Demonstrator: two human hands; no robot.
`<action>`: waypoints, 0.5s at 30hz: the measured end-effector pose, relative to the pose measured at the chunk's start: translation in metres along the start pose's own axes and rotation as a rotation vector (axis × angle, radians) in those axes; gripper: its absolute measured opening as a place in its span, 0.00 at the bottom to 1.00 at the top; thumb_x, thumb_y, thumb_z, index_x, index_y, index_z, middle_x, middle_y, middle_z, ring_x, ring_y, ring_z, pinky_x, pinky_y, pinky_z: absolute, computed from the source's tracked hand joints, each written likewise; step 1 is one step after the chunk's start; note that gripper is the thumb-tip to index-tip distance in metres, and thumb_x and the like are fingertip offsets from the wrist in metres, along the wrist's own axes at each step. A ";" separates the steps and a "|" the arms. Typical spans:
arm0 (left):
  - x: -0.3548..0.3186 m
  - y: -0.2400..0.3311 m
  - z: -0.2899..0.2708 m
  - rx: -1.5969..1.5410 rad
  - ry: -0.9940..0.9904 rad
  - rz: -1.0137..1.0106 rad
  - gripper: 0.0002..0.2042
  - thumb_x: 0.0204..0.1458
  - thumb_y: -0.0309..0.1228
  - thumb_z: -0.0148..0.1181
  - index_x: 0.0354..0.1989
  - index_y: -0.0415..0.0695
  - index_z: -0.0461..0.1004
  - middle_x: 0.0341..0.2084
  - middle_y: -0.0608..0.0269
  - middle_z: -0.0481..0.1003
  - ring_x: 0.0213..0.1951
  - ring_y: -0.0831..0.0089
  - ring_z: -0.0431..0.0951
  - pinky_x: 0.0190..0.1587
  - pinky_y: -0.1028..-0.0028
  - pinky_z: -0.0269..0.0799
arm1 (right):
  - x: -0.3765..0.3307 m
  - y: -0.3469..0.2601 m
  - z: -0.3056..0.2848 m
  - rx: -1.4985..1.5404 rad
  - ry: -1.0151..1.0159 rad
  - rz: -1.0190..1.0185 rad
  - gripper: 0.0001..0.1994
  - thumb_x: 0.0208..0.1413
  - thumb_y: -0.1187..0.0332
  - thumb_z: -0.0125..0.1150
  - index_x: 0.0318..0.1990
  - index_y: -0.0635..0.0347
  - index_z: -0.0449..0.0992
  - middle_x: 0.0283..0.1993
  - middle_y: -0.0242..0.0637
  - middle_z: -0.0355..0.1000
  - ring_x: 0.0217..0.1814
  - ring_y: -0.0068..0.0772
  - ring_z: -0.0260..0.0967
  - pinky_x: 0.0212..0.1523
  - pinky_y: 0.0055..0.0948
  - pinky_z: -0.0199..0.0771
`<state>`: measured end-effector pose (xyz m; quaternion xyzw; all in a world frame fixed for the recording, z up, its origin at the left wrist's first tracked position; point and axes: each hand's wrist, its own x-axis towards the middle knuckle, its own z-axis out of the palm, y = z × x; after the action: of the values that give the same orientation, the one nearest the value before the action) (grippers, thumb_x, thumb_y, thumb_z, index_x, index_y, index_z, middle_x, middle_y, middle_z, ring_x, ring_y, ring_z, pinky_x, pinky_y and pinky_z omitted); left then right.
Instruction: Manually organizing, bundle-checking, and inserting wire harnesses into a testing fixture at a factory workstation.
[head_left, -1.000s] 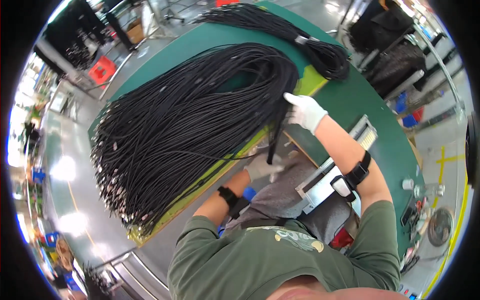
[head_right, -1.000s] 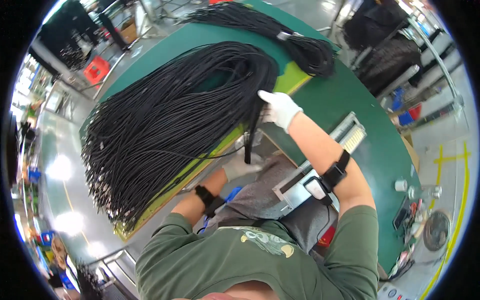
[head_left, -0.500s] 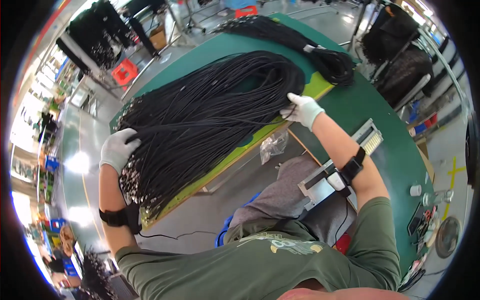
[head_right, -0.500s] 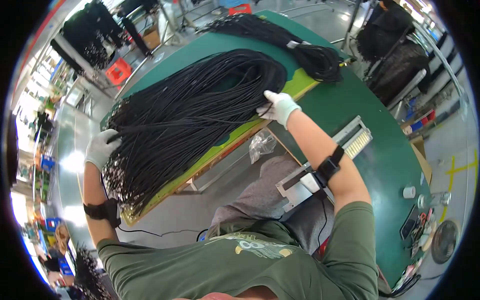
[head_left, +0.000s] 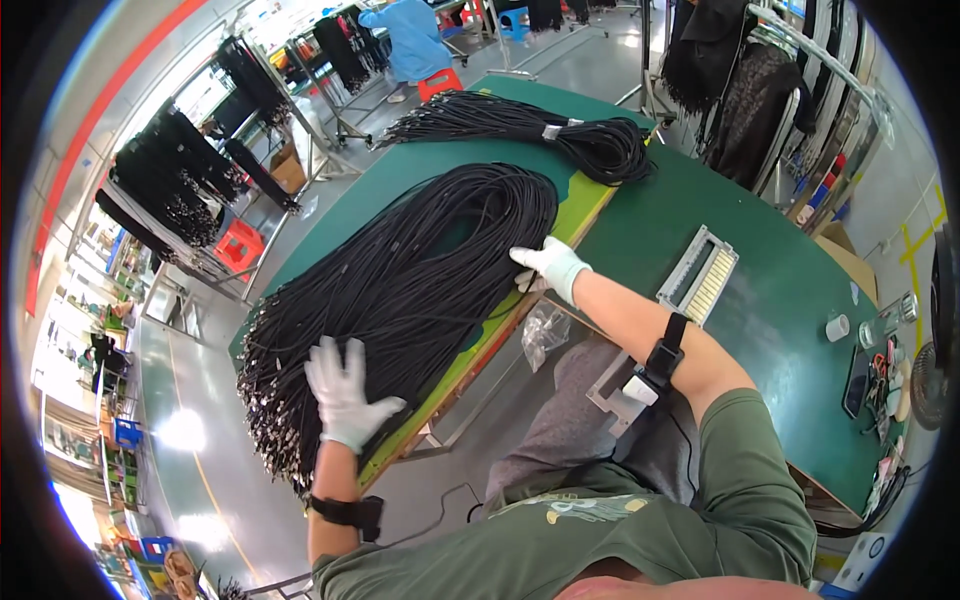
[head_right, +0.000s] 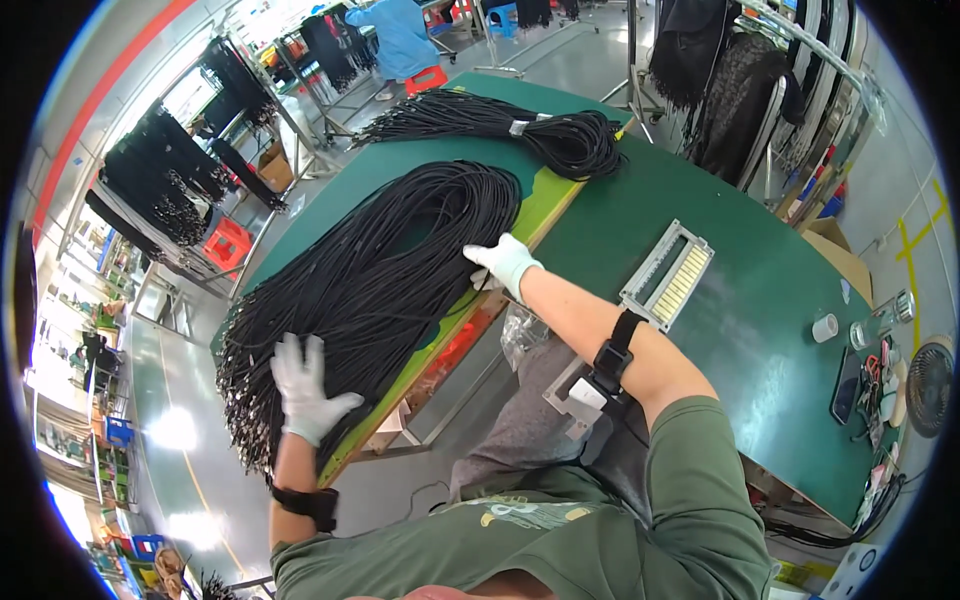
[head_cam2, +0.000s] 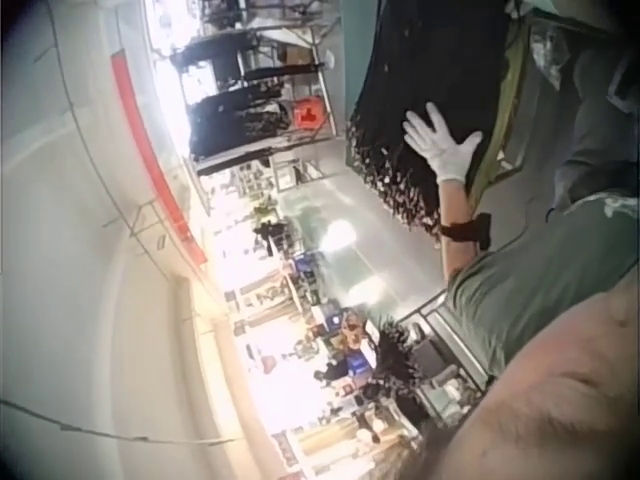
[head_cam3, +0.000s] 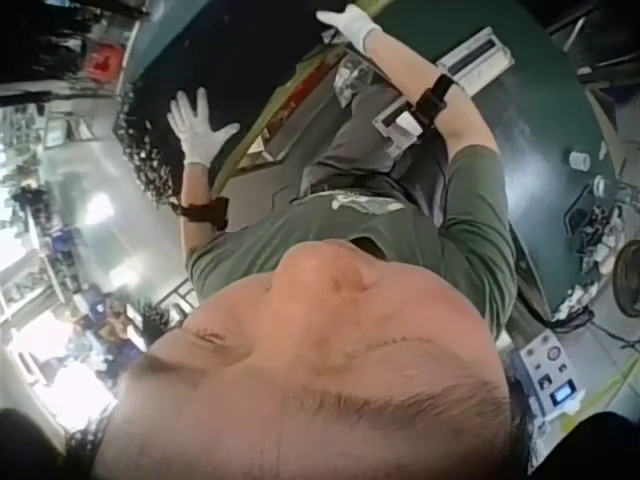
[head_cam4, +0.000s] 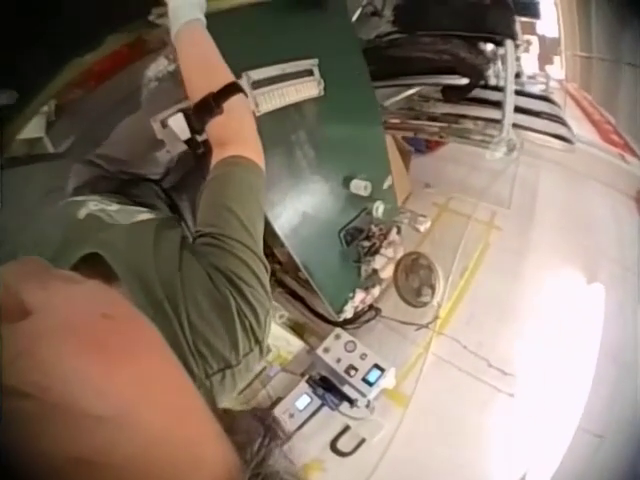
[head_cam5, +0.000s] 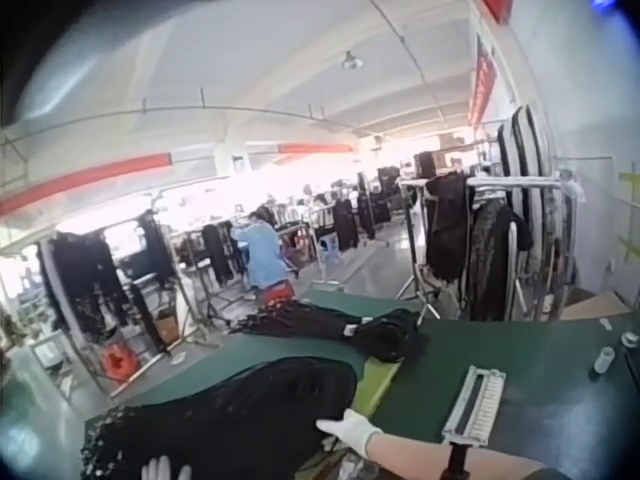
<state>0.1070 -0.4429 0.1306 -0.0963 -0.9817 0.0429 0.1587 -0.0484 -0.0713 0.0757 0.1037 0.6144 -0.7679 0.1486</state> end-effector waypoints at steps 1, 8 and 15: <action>-0.006 0.008 0.028 0.000 -0.028 0.018 0.55 0.32 0.58 0.69 0.71 0.48 0.52 0.68 0.38 0.49 0.69 0.41 0.46 0.69 0.44 0.37 | 0.008 0.010 0.004 -0.018 0.020 0.005 0.25 0.54 0.63 0.68 0.51 0.67 0.63 0.44 0.47 0.70 0.34 0.41 0.75 0.33 0.41 0.82; 0.023 -0.028 0.075 0.006 -0.037 0.044 0.47 0.42 0.62 0.60 0.69 0.48 0.56 0.70 0.42 0.47 0.69 0.41 0.46 0.69 0.43 0.37 | 0.033 0.022 0.029 0.017 0.172 0.000 0.19 0.54 0.69 0.67 0.43 0.69 0.63 0.30 0.49 0.74 0.23 0.41 0.76 0.21 0.34 0.76; 0.051 -0.052 0.079 0.028 0.022 0.073 0.45 0.44 0.59 0.60 0.70 0.49 0.55 0.70 0.43 0.47 0.70 0.43 0.46 0.68 0.43 0.39 | 0.065 0.017 0.030 0.023 -0.021 -0.021 0.18 0.55 0.66 0.65 0.48 0.67 0.69 0.43 0.45 0.74 0.42 0.38 0.76 0.39 0.35 0.79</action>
<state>0.0250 -0.4880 0.0777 -0.1303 -0.9750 0.0615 0.1689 -0.1021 -0.1100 0.0448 0.0911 0.6050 -0.7774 0.1459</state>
